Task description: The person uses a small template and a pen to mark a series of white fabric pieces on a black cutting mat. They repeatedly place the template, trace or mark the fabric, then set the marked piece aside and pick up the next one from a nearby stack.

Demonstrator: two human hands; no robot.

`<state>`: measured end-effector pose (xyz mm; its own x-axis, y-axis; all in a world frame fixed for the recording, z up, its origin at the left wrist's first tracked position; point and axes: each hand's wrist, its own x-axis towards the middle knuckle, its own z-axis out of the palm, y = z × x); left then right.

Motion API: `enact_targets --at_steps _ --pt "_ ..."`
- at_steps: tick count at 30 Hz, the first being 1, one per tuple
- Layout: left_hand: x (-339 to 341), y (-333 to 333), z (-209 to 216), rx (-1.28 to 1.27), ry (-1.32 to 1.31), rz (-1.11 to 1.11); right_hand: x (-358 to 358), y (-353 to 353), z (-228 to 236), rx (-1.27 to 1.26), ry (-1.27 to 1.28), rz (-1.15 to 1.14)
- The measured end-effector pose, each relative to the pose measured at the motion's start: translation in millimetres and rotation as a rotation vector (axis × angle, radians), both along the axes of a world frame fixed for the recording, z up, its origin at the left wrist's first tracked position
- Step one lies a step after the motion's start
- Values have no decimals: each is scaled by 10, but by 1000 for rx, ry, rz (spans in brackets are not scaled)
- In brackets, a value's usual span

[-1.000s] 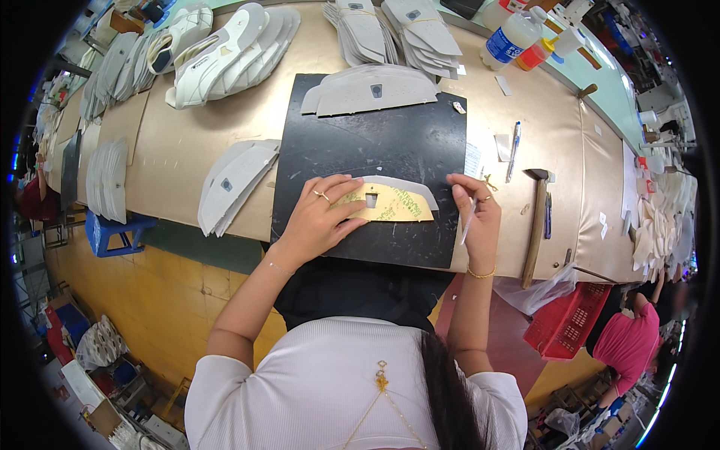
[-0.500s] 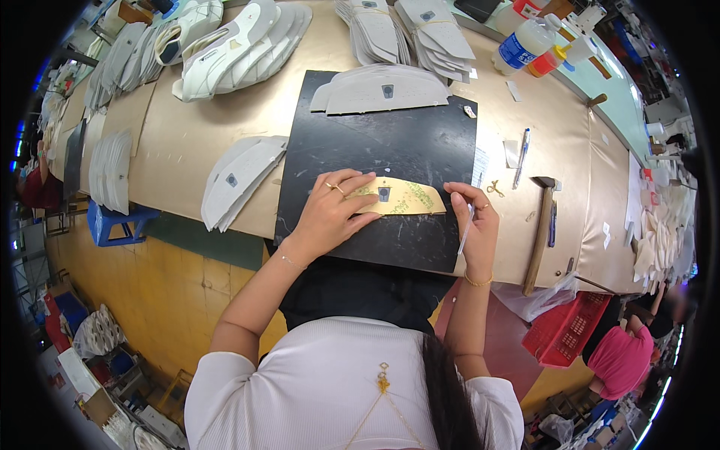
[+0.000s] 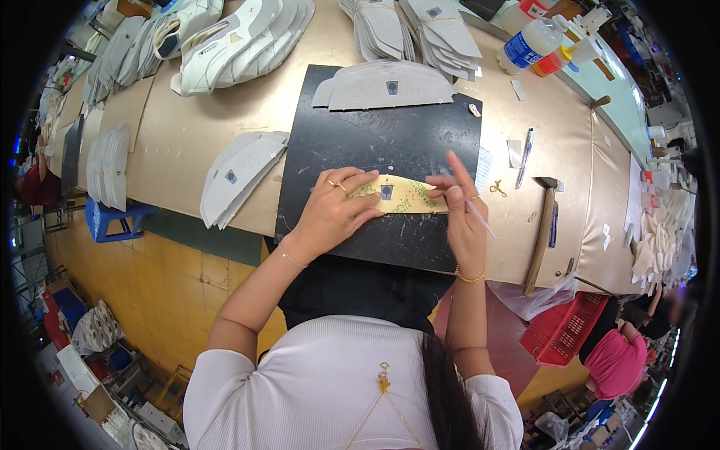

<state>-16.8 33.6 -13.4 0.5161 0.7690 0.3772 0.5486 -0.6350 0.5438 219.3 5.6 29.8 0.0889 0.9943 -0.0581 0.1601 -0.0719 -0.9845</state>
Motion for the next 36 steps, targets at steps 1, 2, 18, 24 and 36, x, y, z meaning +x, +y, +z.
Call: enact_targets --at_steps 1,2,18,24,36 --pt "17 -1 16 2 13 3 -55 41 -57 107 -61 3" --pt "39 -12 38 5 26 6 -86 82 -50 142 -147 56" --pt "158 -111 113 26 158 103 -397 413 -235 501 -774 171" --pt "168 -115 116 -5 133 100 -438 450 -174 461 -891 203" --pt "154 -115 110 -14 135 84 -460 388 -177 307 -833 157"
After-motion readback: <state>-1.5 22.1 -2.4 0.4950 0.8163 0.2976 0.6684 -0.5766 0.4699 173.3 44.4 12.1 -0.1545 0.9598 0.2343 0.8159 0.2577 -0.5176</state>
